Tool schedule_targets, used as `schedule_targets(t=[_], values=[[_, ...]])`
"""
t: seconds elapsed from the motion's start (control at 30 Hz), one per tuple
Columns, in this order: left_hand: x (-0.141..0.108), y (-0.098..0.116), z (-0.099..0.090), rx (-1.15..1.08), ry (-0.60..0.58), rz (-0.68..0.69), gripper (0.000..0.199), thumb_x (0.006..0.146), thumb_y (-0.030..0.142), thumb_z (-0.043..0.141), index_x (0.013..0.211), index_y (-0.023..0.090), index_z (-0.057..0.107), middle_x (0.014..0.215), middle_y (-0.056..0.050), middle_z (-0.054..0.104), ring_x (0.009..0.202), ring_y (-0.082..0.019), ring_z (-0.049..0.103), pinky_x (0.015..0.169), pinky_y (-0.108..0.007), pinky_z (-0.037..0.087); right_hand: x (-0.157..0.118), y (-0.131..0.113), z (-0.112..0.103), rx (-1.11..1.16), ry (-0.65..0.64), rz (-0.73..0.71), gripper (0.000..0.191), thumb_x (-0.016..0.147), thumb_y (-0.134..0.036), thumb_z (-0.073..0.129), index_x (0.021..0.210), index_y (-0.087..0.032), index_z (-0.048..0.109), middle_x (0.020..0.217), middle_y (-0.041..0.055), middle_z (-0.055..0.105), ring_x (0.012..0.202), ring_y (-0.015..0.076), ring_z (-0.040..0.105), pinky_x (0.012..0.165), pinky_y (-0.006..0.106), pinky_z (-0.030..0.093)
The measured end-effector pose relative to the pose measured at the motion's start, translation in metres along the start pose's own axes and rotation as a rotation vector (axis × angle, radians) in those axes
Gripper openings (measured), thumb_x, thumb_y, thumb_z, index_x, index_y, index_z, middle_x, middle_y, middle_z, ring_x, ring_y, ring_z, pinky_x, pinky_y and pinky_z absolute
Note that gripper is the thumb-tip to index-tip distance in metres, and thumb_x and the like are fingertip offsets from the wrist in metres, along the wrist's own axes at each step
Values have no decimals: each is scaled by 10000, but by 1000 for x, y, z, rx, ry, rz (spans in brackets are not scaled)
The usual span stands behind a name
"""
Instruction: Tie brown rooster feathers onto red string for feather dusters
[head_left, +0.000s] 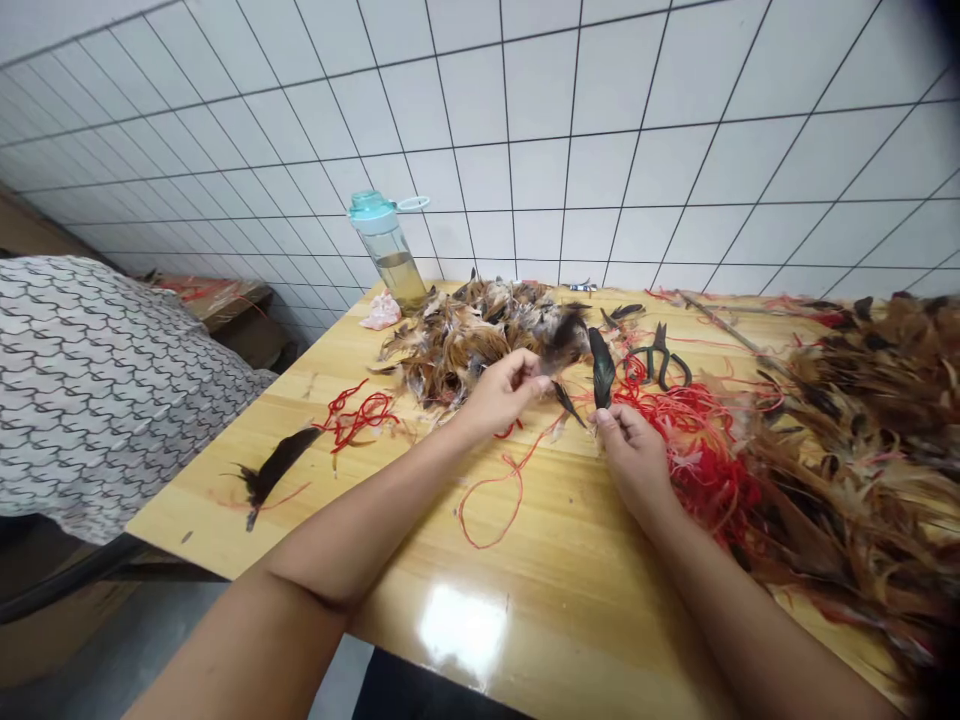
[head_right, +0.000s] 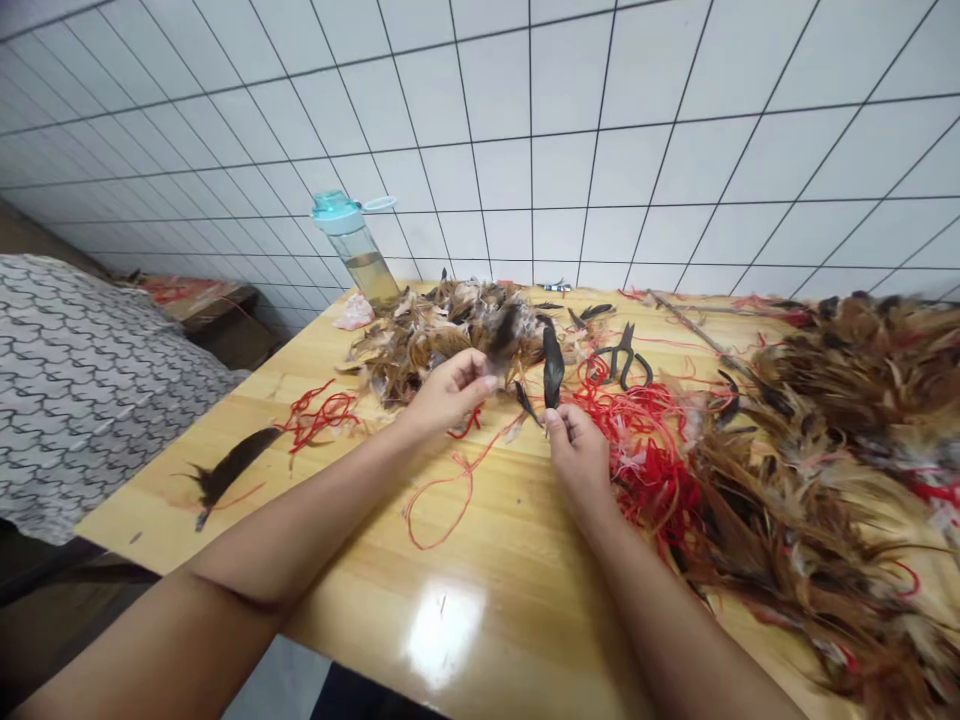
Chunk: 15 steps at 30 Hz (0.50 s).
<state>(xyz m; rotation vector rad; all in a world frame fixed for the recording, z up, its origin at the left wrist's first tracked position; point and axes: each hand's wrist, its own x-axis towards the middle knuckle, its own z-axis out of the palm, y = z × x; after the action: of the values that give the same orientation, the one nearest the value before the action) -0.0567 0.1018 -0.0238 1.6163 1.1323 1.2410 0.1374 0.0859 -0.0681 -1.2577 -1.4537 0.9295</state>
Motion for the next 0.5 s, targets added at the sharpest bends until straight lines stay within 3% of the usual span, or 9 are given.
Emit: schedule_targets(t=[0.1,0.17,0.33,0.5], values=[[-2,3,7,-382,-3,-173,337,742,398,718,816,167,484,673,35,547,583,-73,497,549,-196,364,0,1,1,14,-9,-11,309,843,-469,511,707,-197,565,577,-28,467,545,122,417,524,251,330],[-6,5,14,-485,-46,-251,376,703,402,761,800,160,491,662,22,585,557,-69,514,529,-192,373,-1,2,2,13,-15,-20,294,841,-453,518,696,-201,557,577,-27,470,544,122,415,520,250,328],[-13,5,29,-438,-109,-292,340,733,386,745,819,149,517,667,-1,620,532,-67,528,525,-199,410,-2,3,4,-30,-63,-93,270,838,-406,526,658,-205,535,545,-40,418,515,110,367,504,249,299],[-15,2,32,-304,-107,-265,274,766,336,701,854,142,529,671,12,591,551,-57,513,530,-186,402,0,2,5,-61,-109,-201,242,825,-366,542,652,-203,581,582,-9,506,558,127,438,537,255,345]])
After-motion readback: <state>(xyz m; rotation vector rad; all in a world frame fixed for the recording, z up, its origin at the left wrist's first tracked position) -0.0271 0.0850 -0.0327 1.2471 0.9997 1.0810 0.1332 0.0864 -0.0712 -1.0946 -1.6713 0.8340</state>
